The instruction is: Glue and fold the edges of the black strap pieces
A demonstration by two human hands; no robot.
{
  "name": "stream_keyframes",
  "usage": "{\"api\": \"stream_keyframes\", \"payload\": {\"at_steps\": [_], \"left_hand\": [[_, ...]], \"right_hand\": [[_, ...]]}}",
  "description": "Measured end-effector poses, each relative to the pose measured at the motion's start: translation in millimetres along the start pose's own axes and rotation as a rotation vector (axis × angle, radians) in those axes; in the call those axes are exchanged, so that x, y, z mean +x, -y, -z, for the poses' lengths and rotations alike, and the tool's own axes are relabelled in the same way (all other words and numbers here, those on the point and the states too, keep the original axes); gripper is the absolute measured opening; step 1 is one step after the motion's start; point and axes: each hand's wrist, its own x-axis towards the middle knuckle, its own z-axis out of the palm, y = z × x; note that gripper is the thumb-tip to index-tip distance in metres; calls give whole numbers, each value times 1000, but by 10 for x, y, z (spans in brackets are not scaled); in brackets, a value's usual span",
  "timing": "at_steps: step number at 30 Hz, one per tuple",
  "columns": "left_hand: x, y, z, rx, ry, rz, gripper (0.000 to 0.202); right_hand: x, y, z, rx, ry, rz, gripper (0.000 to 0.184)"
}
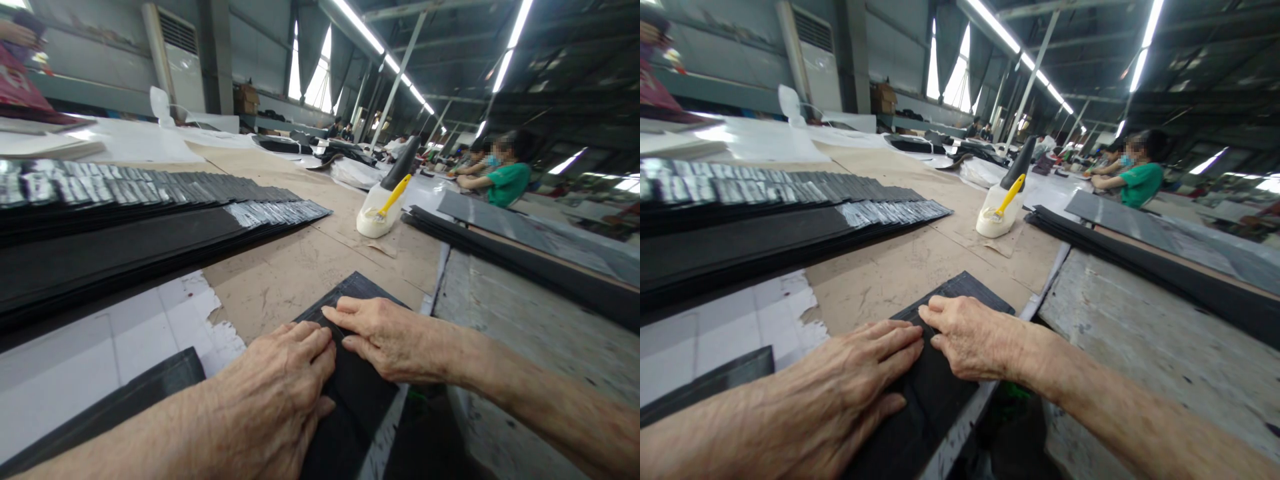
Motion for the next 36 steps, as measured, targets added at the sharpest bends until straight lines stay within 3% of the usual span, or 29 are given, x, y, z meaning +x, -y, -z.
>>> {"api": "stream_keyframes", "payload": {"at_steps": [6, 10, 13, 16, 18, 21, 23, 26, 28, 30, 33, 36], "left_hand": [[-15, 7, -5, 11, 20, -16, 31], [-12, 25, 7, 5, 12, -32, 29], [-8, 37, 19, 1, -14, -49, 23], [-12, 41, 33, -18, -37, -65, 19], [-26, 45, 39, -41, -47, -64, 18], [-57, 78, 35, -92, -112, -73, 22], [-61, 128, 31, -160, -246, -52, 30], [-16, 227, 51, -360, -456, 158, 42], [37, 283, 89, -589, -453, 312, 43], [83, 312, 132, -817, -366, 377, 40], [113, 310, 176, -1001, -308, 350, 33], [100, 294, 178, -1038, -392, 311, 31]], "right_hand": [[-2, -27, -48, 106, -48, -61, 40], [-82, 15, -114, 271, -190, -260, 33], [-108, 95, -149, 420, -312, -493, 21], [-59, 131, -168, 623, -303, -708, 9], [-12, 115, -181, 715, -292, -756, 9], [16, 83, -180, 781, -293, -721, 16], [-8, 95, -144, 805, -317, -695, 18], [-75, 175, -41, 735, -408, -617, 18], [-110, 241, 33, 637, -469, -546, 18], [-121, 292, 90, 564, -502, -486, 18], [-99, 341, 150, 538, -497, -431, 16], [-54, 388, 208, 532, -473, -426, 21]]}}
